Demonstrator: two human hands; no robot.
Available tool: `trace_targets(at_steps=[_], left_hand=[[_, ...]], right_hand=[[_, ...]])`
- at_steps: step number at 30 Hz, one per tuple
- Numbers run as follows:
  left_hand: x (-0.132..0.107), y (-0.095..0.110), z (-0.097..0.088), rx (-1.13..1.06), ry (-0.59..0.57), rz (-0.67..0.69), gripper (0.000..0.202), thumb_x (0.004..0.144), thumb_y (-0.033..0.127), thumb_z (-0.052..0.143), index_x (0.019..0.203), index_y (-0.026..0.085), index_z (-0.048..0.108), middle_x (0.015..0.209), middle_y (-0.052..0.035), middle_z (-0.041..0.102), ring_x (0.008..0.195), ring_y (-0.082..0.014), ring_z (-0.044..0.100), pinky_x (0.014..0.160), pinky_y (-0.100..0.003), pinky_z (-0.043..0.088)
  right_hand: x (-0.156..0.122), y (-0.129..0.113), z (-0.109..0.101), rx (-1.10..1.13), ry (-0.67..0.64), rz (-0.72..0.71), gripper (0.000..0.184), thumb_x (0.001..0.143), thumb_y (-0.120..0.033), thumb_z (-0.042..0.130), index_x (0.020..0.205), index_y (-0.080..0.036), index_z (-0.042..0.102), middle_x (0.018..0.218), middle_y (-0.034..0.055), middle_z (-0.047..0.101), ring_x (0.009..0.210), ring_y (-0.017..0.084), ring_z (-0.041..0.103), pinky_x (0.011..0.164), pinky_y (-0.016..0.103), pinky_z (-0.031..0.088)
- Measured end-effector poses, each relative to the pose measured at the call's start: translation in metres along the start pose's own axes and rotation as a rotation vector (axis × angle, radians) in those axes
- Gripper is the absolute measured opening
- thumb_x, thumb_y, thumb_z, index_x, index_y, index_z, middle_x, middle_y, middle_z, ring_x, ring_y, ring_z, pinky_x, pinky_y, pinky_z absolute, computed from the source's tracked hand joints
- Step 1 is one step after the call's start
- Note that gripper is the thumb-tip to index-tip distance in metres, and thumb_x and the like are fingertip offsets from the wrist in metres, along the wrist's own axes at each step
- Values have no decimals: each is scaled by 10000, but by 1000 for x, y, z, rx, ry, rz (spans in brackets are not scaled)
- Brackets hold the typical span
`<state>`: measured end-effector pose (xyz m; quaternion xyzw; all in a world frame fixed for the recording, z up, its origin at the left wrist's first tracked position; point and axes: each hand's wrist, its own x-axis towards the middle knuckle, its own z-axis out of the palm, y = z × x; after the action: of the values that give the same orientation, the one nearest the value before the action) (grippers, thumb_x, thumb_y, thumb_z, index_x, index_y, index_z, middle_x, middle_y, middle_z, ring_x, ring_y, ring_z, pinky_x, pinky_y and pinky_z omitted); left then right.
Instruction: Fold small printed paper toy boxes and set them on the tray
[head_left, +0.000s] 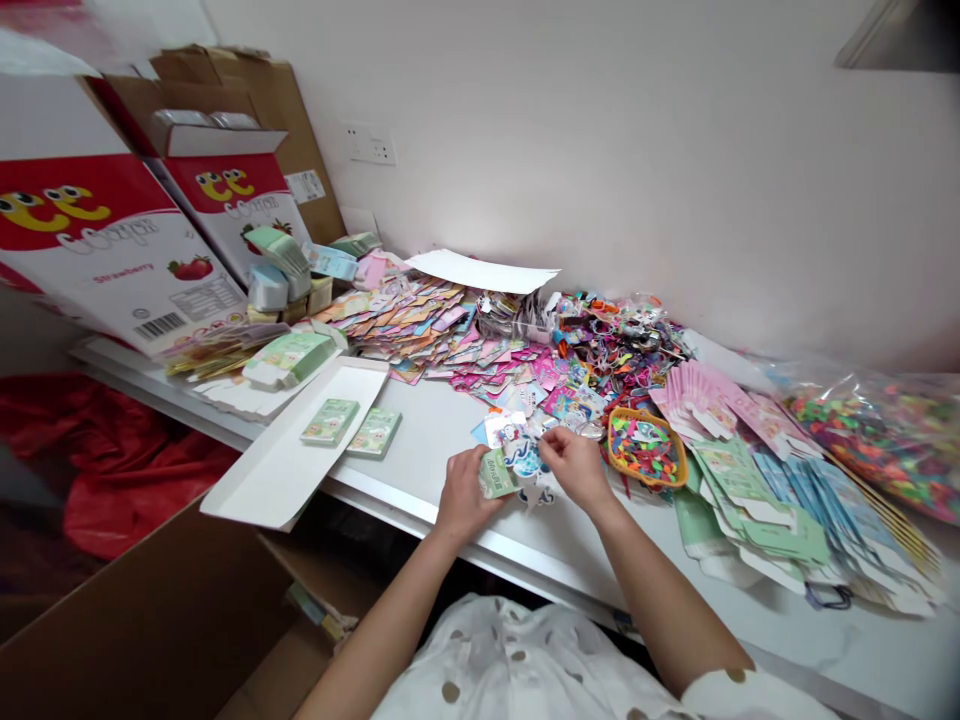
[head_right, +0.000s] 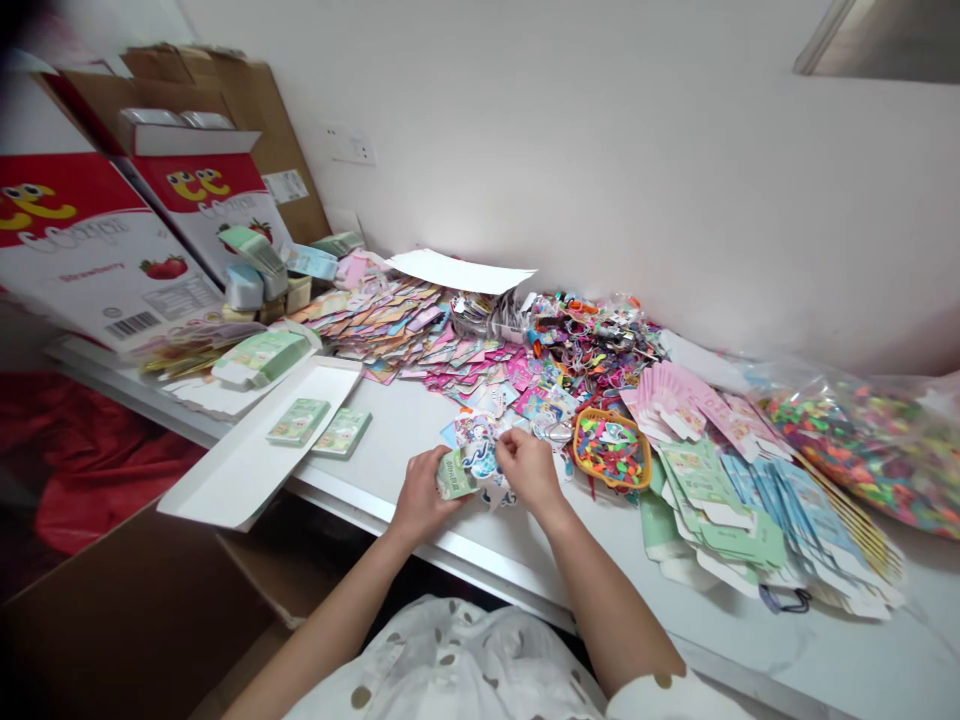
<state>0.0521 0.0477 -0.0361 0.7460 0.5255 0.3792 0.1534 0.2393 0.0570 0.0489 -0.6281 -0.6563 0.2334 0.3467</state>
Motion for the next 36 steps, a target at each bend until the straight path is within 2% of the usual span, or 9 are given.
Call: trace_targets(at_steps=[6,8,11,14,19,22,25,32,36], left_hand=[[-1,-2,-6,-46,75,-36,693,599,406,750,1177,196,431,1123,-95,535,1041,-262,495,890,-420,422],[-1,0,-6,-129,110,-85,718,584,406,762,1177,203,413,1112,-86,517,1033,-247,505,874,-394,440],[-2,3,-4,-192,132,-124,757,571,396,773,1197,214,388,1105,-78,495,1036,-244,504,873,-391,445],[-2,5,-1,-153,125,-80,746,580,383,769,1199,212,390,1128,-95,487,1062,-270,476,907,-430,417],[-2,9,5,-61,140,62,665,610,263,709,1191,195,393,1116,-101,496,1059,-281,468,923,-440,387],[-3,8,7,-17,122,122,632,627,231,663,1196,188,392,1117,-105,499,1059,-282,466,933,-443,368],[-3,5,9,-9,133,126,638,622,223,663,1196,186,386,1109,-108,499,1046,-284,467,922,-445,371],[3,12,17,-115,64,82,674,597,202,683,1204,197,388,1127,-106,496,1072,-291,457,940,-468,370],[5,10,24,-403,4,-51,688,620,228,678,1231,213,363,1199,-106,457,1133,-273,456,976,-456,373]], right_hand=[[15,21,-20,-294,329,-101,264,870,-292,407,882,-169,640,831,89,669,755,196,601,711,278,419],[22,31,-23,-277,355,-64,269,871,-285,403,936,-157,631,870,104,663,790,208,600,742,298,427],[24,32,-23,-225,319,-24,296,822,-311,485,1027,-133,603,912,124,644,785,222,583,767,339,442],[12,11,-16,-133,253,-137,356,790,-334,542,1095,-153,575,1027,130,609,828,212,565,784,339,450],[-5,-21,18,14,-110,-156,311,711,-238,583,1020,-212,607,901,32,657,785,173,595,718,263,453],[-2,-18,34,-18,-118,-82,218,739,-167,499,905,-211,634,758,11,658,721,165,601,684,244,432],[0,-10,37,38,-142,-93,223,786,-181,466,945,-207,620,789,11,661,736,158,598,673,233,422],[-5,2,21,79,-172,-43,144,808,-258,522,774,-166,629,702,2,633,666,140,566,607,212,401],[5,29,-30,19,-163,-99,226,863,-314,471,943,-195,646,887,19,676,798,145,599,703,222,428]])
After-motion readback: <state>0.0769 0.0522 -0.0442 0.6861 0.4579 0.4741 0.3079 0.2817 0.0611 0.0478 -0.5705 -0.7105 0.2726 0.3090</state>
